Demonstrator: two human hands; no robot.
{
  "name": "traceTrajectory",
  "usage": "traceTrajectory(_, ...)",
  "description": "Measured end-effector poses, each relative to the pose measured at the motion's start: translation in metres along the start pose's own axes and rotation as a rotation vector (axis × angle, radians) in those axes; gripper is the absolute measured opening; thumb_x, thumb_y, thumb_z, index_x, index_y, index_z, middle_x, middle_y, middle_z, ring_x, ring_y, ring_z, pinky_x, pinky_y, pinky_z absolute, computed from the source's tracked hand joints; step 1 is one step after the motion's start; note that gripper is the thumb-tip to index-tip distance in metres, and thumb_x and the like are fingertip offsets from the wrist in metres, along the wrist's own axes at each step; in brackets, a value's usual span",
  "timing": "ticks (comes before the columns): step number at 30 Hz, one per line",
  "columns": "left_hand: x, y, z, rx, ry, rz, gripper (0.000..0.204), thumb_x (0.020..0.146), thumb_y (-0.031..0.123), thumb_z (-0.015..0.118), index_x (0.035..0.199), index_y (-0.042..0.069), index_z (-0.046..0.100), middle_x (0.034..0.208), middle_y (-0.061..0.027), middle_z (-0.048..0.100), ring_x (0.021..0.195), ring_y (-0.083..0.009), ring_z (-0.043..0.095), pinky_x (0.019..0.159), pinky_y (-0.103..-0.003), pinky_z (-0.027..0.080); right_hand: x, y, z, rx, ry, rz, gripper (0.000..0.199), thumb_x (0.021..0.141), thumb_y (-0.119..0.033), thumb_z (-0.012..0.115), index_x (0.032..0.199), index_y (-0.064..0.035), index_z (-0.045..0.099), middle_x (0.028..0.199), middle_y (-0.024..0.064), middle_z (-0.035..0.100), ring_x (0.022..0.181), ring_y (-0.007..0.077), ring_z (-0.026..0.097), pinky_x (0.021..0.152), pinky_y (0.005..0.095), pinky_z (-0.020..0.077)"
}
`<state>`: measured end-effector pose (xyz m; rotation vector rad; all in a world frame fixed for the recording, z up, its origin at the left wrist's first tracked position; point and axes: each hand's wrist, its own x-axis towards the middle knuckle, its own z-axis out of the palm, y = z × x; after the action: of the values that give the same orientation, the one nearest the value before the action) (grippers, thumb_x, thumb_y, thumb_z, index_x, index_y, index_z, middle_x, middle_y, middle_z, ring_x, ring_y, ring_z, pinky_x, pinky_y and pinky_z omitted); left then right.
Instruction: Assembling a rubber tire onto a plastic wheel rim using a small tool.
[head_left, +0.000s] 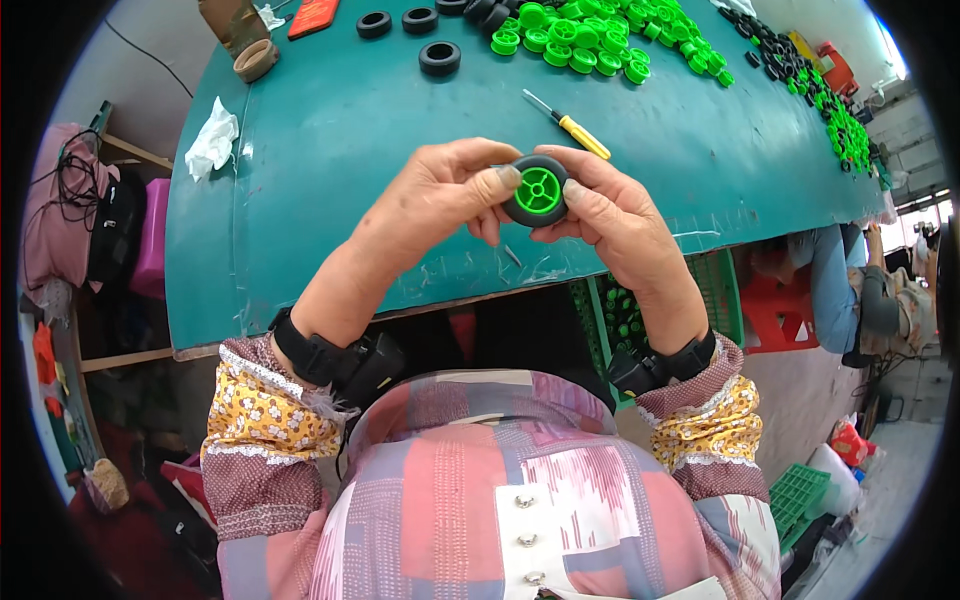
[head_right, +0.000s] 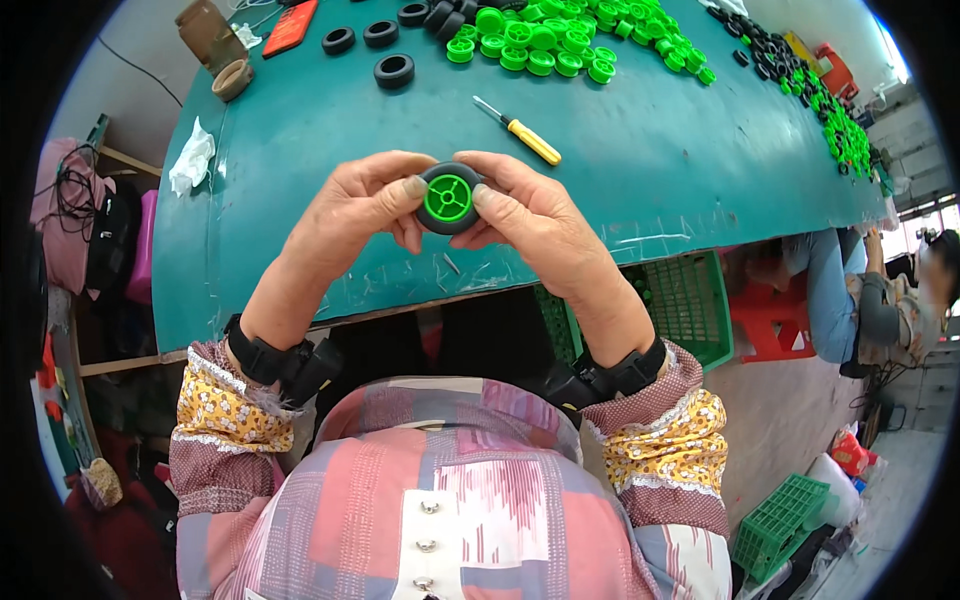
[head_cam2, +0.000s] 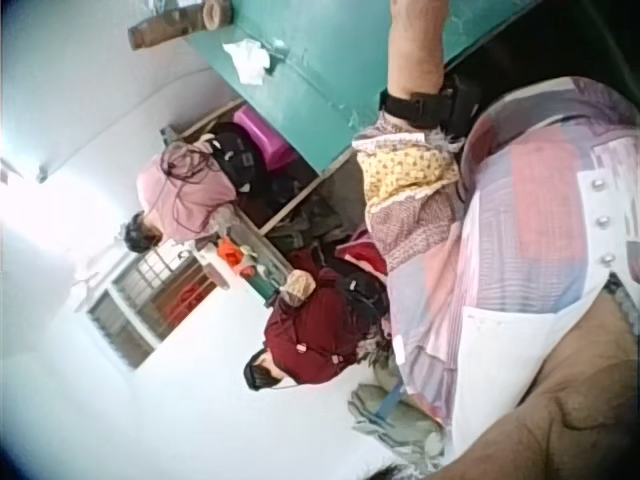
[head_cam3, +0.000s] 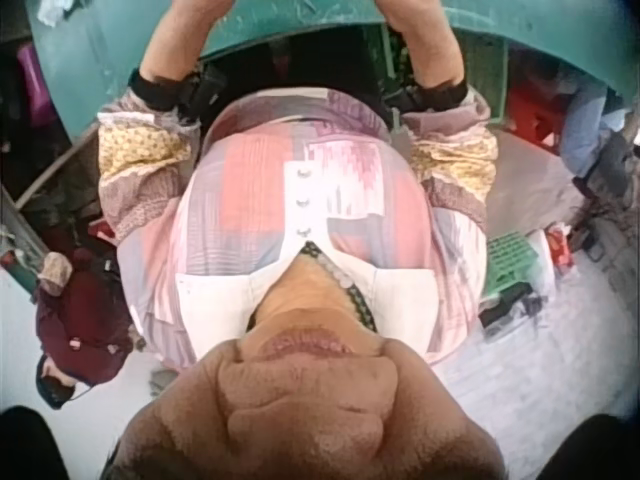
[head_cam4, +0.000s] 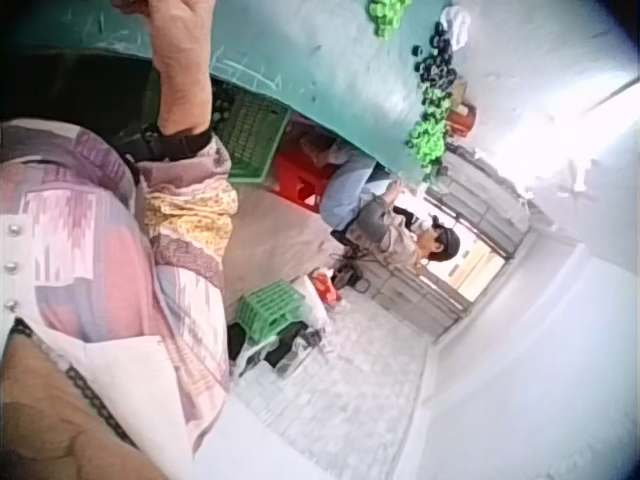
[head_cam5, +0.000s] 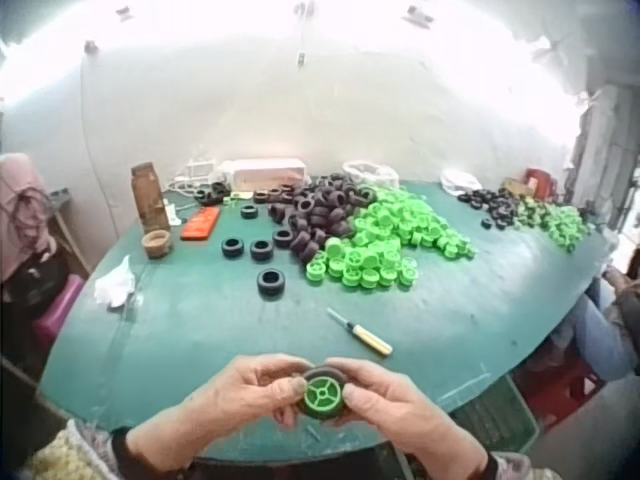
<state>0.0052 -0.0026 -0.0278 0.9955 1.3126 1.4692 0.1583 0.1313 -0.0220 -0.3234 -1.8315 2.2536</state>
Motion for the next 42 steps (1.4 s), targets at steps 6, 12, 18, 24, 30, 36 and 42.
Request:
traceTrajectory(6,-0.007,0.001,0.004,-0.14,0.096,-0.124,0.042,0.082,0.027,0.062,0.106,-0.008,0.055,0.079,-0.0097,0.062,0.059,-0.0117,0.061,0.055,-0.021,0.046,0.001,0.003,0.0,-0.159,0.006,-0.071,0.041,0.093,-0.024,0.047,0.123,0.0022,0.042,0.097,0.0079,0.058,0.078,0.0131,0.06,0.067,0.0246,0.0501)
traceTrajectory(12,-0.01,0.003,0.005,-0.125,0.178,-0.12,0.044,0.081,0.024,0.063,0.108,-0.009,0.052,0.079,-0.0105,0.062,0.06,-0.0121,0.06,0.053,-0.021,0.046,0.005,0.003,0.001,-0.035,-0.016,0.053,0.04,0.091,-0.029,0.052,0.116,0.0019,0.049,0.085,0.0063,0.059,0.072,0.0109,0.059,0.061,0.0232,0.0491)
traceTrajectory(18,-0.012,0.006,0.006,0.039,0.205,-0.122,0.034,0.084,0.015,0.054,0.108,-0.008,0.049,0.085,-0.0104,0.058,0.063,-0.0139,0.06,0.057,-0.023,0.05,0.009,0.006,0.0,-0.287,0.0,0.15,0.029,0.091,-0.028,0.051,0.094,0.001,0.053,0.071,0.0037,0.058,0.06,0.0089,0.056,0.054,0.0225,0.0479)
traceTrajectory(24,-0.013,0.007,0.011,0.092,0.102,-0.129,0.028,0.085,0.014,0.049,0.107,-0.003,0.05,0.087,-0.0076,0.056,0.069,-0.0141,0.059,0.058,-0.025,0.052,0.011,0.009,0.012,-0.291,0.033,0.066,0.031,0.09,-0.031,0.053,0.082,-0.0011,0.055,0.059,0.0002,0.052,0.055,0.0065,0.052,0.048,0.0205,0.0424)
traceTrajectory(30,-0.014,0.002,0.012,0.154,0.178,-0.009,0.026,0.085,0.019,0.05,0.098,-0.003,0.053,0.075,-0.0076,0.055,0.063,-0.0125,0.058,0.053,-0.024,0.048,0.012,0.01,0.016,-0.461,-0.067,0.133,0.036,0.088,-0.035,0.056,0.075,-0.0012,0.054,0.056,-0.0006,0.047,0.05,0.0066,0.047,0.044,0.0226,0.0386)
traceTrajectory(36,-0.015,0.011,0.014,0.389,0.137,0.013,0.02,0.087,0.015,0.046,0.097,0.0,0.054,0.075,-0.0043,0.055,0.064,-0.0095,0.053,0.052,-0.023,0.046,0.01,0.006,0.019,-0.381,-0.097,0.151,0.036,0.089,-0.033,0.055,0.073,-0.0005,0.054,0.054,0.0009,0.045,0.047,0.0078,0.041,0.042,0.0246,0.0347)
traceTrajectory(42,-0.01,0.001,0.013,0.648,0.153,0.231,0.021,0.09,0.018,0.046,0.09,0.0,0.055,0.067,-0.0077,0.054,0.06,-0.0135,0.053,0.055,-0.027,0.045,0.007,0.015,0.016,-0.447,-0.104,0.014,0.035,0.09,-0.03,0.053,0.068,-0.0026,0.053,0.053,-0.002,0.044,0.045,0.0063,0.041,0.04,0.0239,0.0334)
